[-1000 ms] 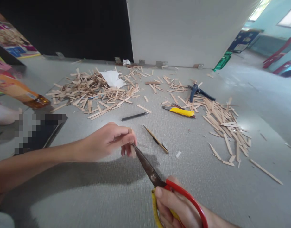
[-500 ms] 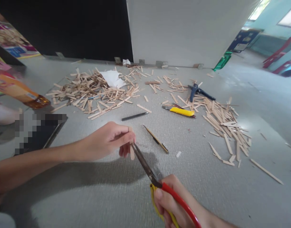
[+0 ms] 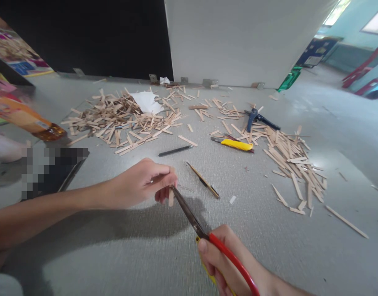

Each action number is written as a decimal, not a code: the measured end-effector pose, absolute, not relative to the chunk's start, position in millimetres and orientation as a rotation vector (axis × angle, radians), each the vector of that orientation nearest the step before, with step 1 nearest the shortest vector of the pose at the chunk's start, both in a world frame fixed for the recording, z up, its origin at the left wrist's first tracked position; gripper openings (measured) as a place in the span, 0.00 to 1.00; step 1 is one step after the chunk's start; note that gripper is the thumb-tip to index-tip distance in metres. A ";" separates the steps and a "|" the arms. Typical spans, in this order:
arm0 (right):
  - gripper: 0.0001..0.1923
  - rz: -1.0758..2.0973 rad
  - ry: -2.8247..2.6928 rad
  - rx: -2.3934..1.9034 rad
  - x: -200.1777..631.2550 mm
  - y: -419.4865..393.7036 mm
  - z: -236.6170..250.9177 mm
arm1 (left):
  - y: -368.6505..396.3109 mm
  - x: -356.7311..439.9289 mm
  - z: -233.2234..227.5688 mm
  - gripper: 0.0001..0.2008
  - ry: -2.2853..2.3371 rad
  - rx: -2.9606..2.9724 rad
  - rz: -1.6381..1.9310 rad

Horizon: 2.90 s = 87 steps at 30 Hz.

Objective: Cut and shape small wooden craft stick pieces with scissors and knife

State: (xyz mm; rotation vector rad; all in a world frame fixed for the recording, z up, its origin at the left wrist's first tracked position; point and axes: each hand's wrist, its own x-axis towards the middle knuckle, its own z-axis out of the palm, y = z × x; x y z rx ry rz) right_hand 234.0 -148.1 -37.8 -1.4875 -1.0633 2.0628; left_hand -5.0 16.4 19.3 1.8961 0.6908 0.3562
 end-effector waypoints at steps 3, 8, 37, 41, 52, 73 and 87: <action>0.41 2.052 -1.100 -1.464 232.9 -145.6 -36.6 | 17.0 -4.9 21.5 0.27 0.682 1.896 0.344; 0.41 2.116 -1.104 -1.370 233.3 -146.6 -35.7 | 17.9 -5.4 23.2 0.30 0.651 1.917 0.346; 0.40 2.196 -0.897 -1.192 238.1 -147.8 -47.8 | 20.0 -7.3 12.4 0.29 0.615 1.771 0.287; 0.40 2.193 -0.883 -1.153 239.0 -147.7 -50.5 | 18.6 -8.7 12.3 0.30 0.604 1.814 0.287; 0.39 2.170 -1.005 -1.051 242.4 -142.0 -55.8 | 21.2 -11.8 19.4 0.31 0.514 1.971 0.251; 0.42 2.020 -1.369 -1.399 237.5 -133.2 -20.6 | 21.6 -10.0 22.3 0.30 0.616 1.791 0.186; 0.39 1.973 -1.195 -1.278 246.4 -139.3 -51.0 | 24.5 -9.1 17.8 0.17 0.729 1.611 0.239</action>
